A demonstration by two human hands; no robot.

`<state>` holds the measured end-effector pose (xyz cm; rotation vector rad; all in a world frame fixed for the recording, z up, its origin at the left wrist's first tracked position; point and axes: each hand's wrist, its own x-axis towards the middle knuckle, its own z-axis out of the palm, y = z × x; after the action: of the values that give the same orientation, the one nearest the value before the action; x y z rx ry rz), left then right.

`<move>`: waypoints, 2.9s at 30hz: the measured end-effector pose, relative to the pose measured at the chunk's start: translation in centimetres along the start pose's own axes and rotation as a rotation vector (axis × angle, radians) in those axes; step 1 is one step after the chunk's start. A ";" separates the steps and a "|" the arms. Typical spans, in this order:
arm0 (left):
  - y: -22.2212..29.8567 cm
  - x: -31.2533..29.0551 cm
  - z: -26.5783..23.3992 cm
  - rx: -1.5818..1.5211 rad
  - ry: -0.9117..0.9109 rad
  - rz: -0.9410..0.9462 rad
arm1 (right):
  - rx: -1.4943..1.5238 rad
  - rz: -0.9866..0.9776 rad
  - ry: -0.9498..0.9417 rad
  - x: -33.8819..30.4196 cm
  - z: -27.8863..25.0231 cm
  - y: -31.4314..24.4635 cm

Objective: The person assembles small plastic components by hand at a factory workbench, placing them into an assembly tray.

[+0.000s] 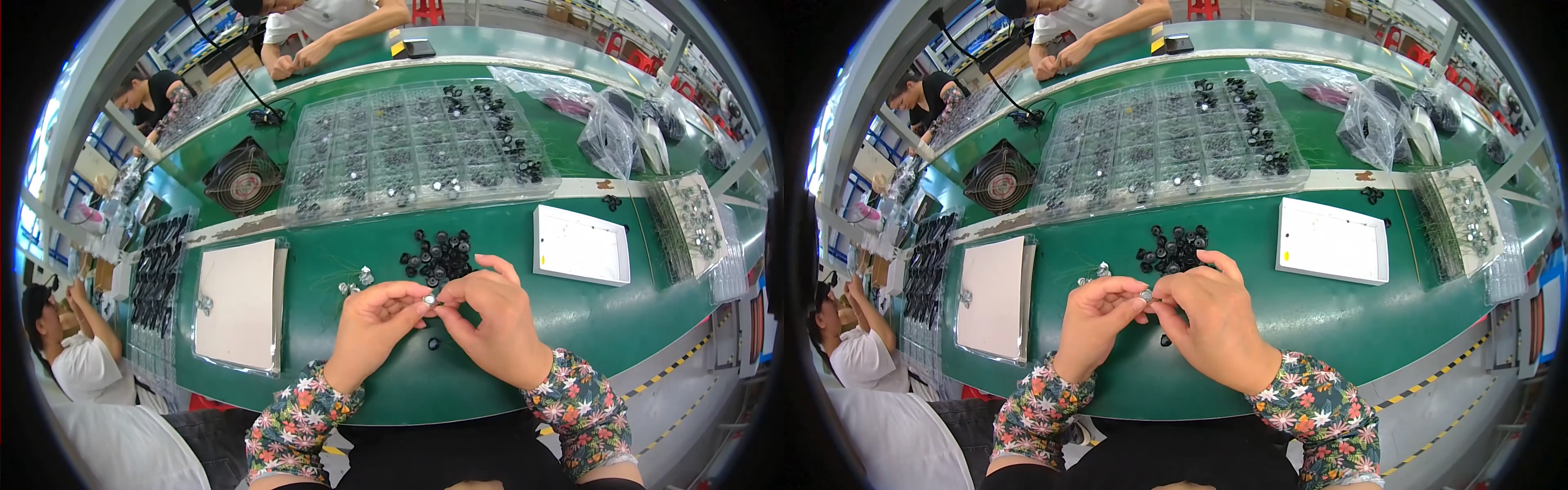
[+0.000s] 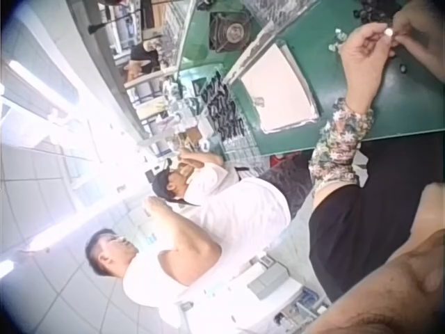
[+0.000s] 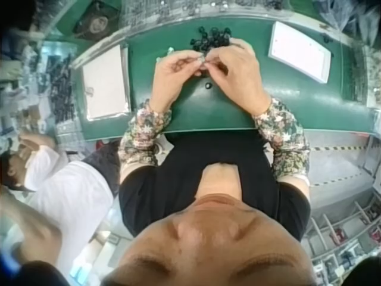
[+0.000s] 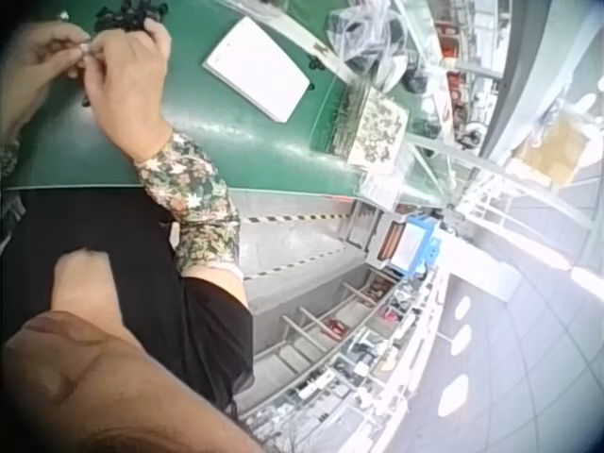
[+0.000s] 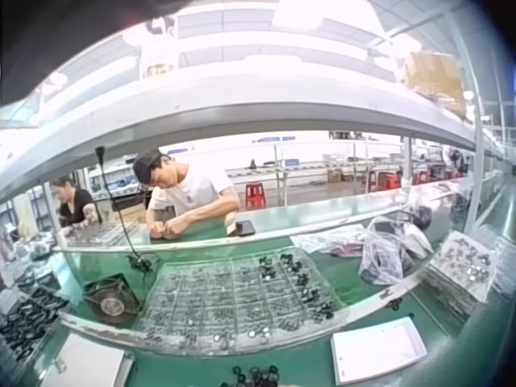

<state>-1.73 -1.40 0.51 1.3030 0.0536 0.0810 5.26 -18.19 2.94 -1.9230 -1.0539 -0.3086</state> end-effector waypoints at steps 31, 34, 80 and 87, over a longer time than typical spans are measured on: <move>0.3 -0.5 0.4 0.072 -0.041 0.083 | -0.039 -0.032 0.012 -0.2 -0.1 0.3; 0.3 -0.6 0.4 0.081 -0.055 0.094 | -0.005 -0.020 0.028 -0.1 0.1 0.4; -1.6 1.5 1.8 1.004 -0.085 0.414 | 0.319 0.069 0.230 1.0 -0.9 3.1; -3.1 1.6 1.1 0.996 -0.158 0.503 | 0.392 0.173 0.208 0.0 -0.8 2.6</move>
<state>0.09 -3.11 -2.19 2.2898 -0.4215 0.4194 7.37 -19.46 1.88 -1.5782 -0.7419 -0.1830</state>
